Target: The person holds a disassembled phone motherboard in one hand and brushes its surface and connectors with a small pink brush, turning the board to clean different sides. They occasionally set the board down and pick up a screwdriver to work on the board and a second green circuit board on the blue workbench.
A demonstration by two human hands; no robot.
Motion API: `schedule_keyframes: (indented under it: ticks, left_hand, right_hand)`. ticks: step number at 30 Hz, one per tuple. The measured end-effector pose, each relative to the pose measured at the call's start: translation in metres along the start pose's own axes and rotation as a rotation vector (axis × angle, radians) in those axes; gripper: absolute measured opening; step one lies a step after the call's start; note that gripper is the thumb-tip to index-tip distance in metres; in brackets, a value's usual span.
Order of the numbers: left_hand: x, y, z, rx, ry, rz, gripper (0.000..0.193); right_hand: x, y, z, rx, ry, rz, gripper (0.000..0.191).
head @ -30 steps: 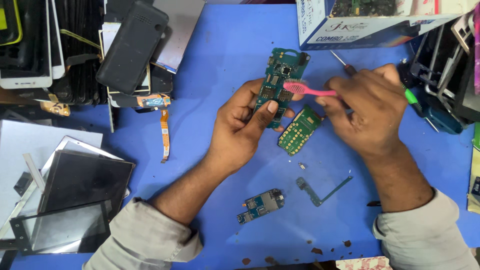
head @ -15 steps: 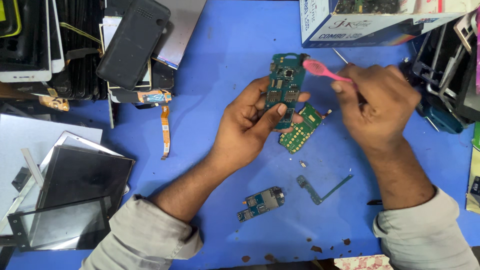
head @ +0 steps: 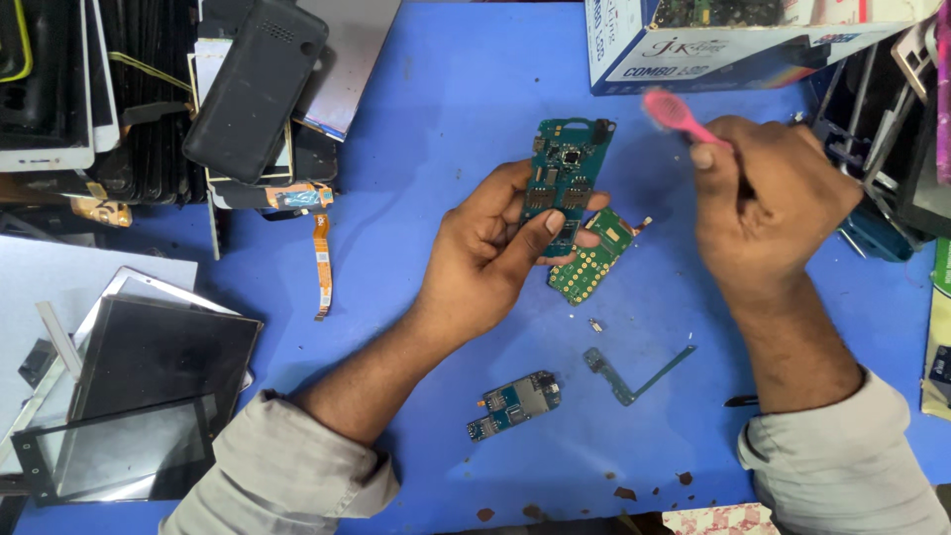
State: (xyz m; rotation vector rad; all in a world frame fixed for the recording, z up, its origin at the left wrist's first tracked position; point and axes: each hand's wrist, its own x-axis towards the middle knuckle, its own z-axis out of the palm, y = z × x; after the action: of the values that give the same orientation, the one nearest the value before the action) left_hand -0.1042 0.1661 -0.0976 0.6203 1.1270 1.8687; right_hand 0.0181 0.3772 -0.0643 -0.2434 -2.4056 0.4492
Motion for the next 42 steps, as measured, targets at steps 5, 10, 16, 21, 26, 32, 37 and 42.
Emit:
schedule_keyframes:
  ticks: [5,10,16,21,26,32,37,42]
  left_hand:
    - [-0.0004,-0.0005,0.0006,0.016,-0.013,0.033,0.039]
    - [-0.0024,-0.0027,0.0022,0.1,-0.026,0.087,0.037]
    - [-0.0032,-0.0032,0.0046,0.155,0.015,0.103,0.038]
    - [-0.005,-0.001,0.008,0.257,0.044,0.187,0.037]
    - [-0.0057,0.0041,0.0086,0.323,0.088,0.186,0.036]
    - [-0.0058,0.005,0.008,0.218,0.131,0.172,0.036]
    - [-0.003,0.0046,0.0039,0.064,0.154,0.116,0.037]
    - [-0.0039,0.0014,0.0042,0.137,0.12,0.148,0.035]
  right_hand:
    - [0.0002,-0.0076,0.0025,0.04,0.013,-0.027,0.035]
    - [-0.002,-0.0087,0.0038,0.039,-0.016,-0.041,0.033]
    - [-0.0034,-0.0063,0.0055,0.03,-0.03,-0.069,0.032]
    - [-0.0018,-0.0037,0.0058,0.042,-0.033,-0.067,0.028]
    - [-0.0024,-0.0024,0.005,0.036,-0.055,-0.059,0.029]
    - [-0.0016,-0.003,0.0064,-0.005,-0.094,-0.08,0.025]
    - [0.0002,-0.0042,0.0067,-0.042,-0.118,-0.094,0.027]
    - [-0.0022,-0.0041,0.0044,-0.007,-0.069,-0.052,0.029]
